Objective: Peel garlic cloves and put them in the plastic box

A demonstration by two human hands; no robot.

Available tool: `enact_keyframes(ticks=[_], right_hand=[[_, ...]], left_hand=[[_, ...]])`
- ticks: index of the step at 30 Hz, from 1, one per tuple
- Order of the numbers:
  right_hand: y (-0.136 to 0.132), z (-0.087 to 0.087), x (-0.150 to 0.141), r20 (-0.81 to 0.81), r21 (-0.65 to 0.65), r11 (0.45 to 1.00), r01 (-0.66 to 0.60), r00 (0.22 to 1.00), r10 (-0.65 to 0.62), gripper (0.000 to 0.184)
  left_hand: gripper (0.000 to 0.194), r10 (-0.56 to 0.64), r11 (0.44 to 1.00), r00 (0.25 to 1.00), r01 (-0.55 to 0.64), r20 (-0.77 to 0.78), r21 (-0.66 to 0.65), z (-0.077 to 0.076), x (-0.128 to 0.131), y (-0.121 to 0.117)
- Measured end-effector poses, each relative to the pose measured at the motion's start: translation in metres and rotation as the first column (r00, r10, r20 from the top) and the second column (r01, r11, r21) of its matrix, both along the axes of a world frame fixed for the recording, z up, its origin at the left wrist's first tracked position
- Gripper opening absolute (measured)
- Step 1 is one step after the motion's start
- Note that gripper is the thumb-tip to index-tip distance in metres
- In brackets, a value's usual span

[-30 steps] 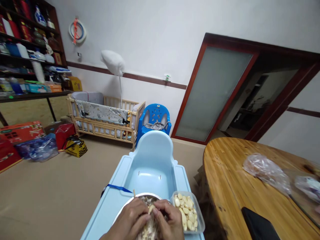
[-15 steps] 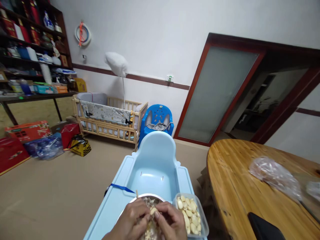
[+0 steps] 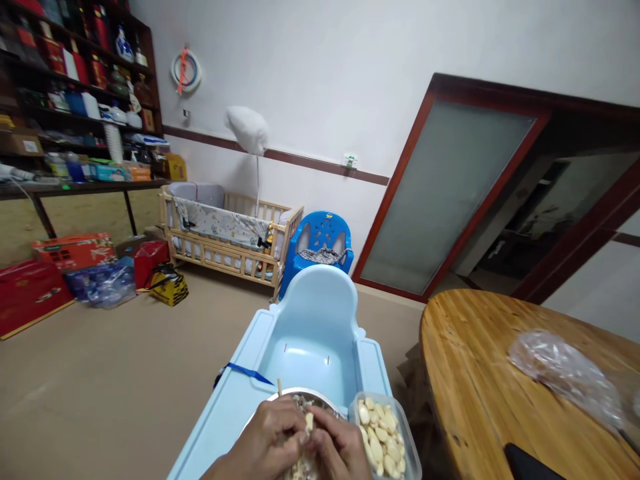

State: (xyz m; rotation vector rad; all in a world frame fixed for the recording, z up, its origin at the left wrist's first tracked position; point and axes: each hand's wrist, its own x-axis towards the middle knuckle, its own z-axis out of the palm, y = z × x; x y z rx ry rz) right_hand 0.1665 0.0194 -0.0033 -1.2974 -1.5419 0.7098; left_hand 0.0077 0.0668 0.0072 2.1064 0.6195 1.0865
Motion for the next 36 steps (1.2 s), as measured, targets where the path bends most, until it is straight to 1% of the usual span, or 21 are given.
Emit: enact_keyframes(ticks=[3, 5, 7, 9, 10, 12, 13, 15, 17, 19, 22, 25, 27, 29, 32, 34, 36], right_hand=[[0.000, 0.001, 0.000, 0.027, 0.025, 1.000, -0.012, 1.000, 0.011, 0.026], [0.000, 0.005, -0.003, 0.009, 0.007, 1.000, -0.026, 1.000, 0.026, 0.026], [0.000, 0.008, -0.006, -0.052, -0.025, 0.999, -0.044, 0.998, 0.043, 0.030], [0.000, 0.005, -0.009, -0.176, -0.084, 0.994, -0.068, 0.983, 0.053, 0.033], [0.000, 0.002, -0.011, -0.259, -0.128, 0.988, -0.089, 0.964, 0.053, 0.034], [0.001, -0.007, -0.012, -0.434, -0.220, 0.964, -0.147, 0.900, 0.038, 0.037], [0.001, -0.011, -0.012, -0.501, -0.248, 0.953, -0.175, 0.865, 0.028, 0.040], [0.002, -0.015, -0.010, -0.581, -0.279, 0.938, -0.205, 0.814, 0.005, 0.043], [0.003, -0.011, -0.007, -0.620, -0.283, 0.938, -0.203, 0.784, -0.018, 0.042], [0.002, -0.003, -0.004, -0.655, -0.273, 0.942, -0.197, 0.755, -0.032, 0.038], [0.003, 0.008, -0.002, -0.726, -0.258, 0.945, -0.202, 0.685, -0.051, 0.034], [0.004, 0.012, -0.003, -0.796, -0.265, 0.939, -0.219, 0.599, -0.085, 0.030], [0.004, 0.012, -0.002, -0.817, -0.275, 0.934, -0.226, 0.568, -0.103, 0.029], [0.005, 0.012, -0.001, -0.814, -0.273, 0.936, -0.221, 0.572, -0.102, 0.030], [0.004, 0.010, 0.000, -0.764, -0.259, 0.946, -0.196, 0.641, -0.076, 0.033], [0.003, 0.007, 0.000, -0.711, -0.258, 0.953, -0.157, 0.699, -0.077, 0.033], [0.002, 0.005, 0.000, -0.653, -0.237, 0.967, -0.099, 0.753, -0.083, 0.032]], left_hand=[[0.022, -0.002, 1.000, 1.000, 0.002, -0.016, 0.005, -0.001, 0.000, 0.000], [0.020, -0.021, 1.000, 1.000, 0.021, -0.021, 0.017, 0.000, 0.000, -0.001], [0.020, -0.045, 0.999, 0.999, 0.045, -0.016, 0.025, 0.003, 0.000, -0.002], [0.022, -0.066, 0.998, 0.998, 0.066, -0.012, 0.022, 0.007, 0.000, -0.004], [0.023, -0.076, 0.997, 0.997, 0.076, -0.011, 0.018, 0.010, 0.000, -0.005], [0.026, -0.096, 0.995, 0.995, 0.096, -0.009, 0.017, 0.014, 0.001, -0.006], [0.027, -0.104, 0.994, 0.995, 0.104, -0.006, 0.020, 0.015, 0.001, -0.006], [0.026, -0.109, 0.993, 0.994, 0.109, 0.001, 0.035, 0.016, 0.001, -0.006], [0.023, -0.097, 0.994, 0.995, 0.097, 0.007, 0.053, 0.014, 0.002, -0.006], [0.020, -0.086, 0.994, 0.996, 0.086, 0.002, 0.061, 0.012, 0.001, -0.006], [0.020, -0.105, 0.993, 0.994, 0.105, -0.008, 0.057, 0.011, 0.000, -0.005], [0.019, -0.117, 0.992, 0.993, 0.118, -0.014, 0.055, 0.010, -0.002, -0.003], [0.017, -0.106, 0.992, 0.994, 0.108, -0.039, 0.060, 0.006, -0.004, -0.001], [0.017, -0.078, 0.995, 0.994, 0.083, -0.080, 0.056, 0.001, -0.006, 0.002], [0.016, -0.055, 0.998, 0.989, 0.060, -0.137, 0.028, -0.004, -0.008, 0.005], [0.015, -0.069, 0.997, 0.984, 0.071, -0.164, 0.005, -0.002, -0.010, 0.006], [0.017, -0.103, 0.995, 0.977, 0.102, -0.187, -0.013, 0.005, -0.012, 0.005]])
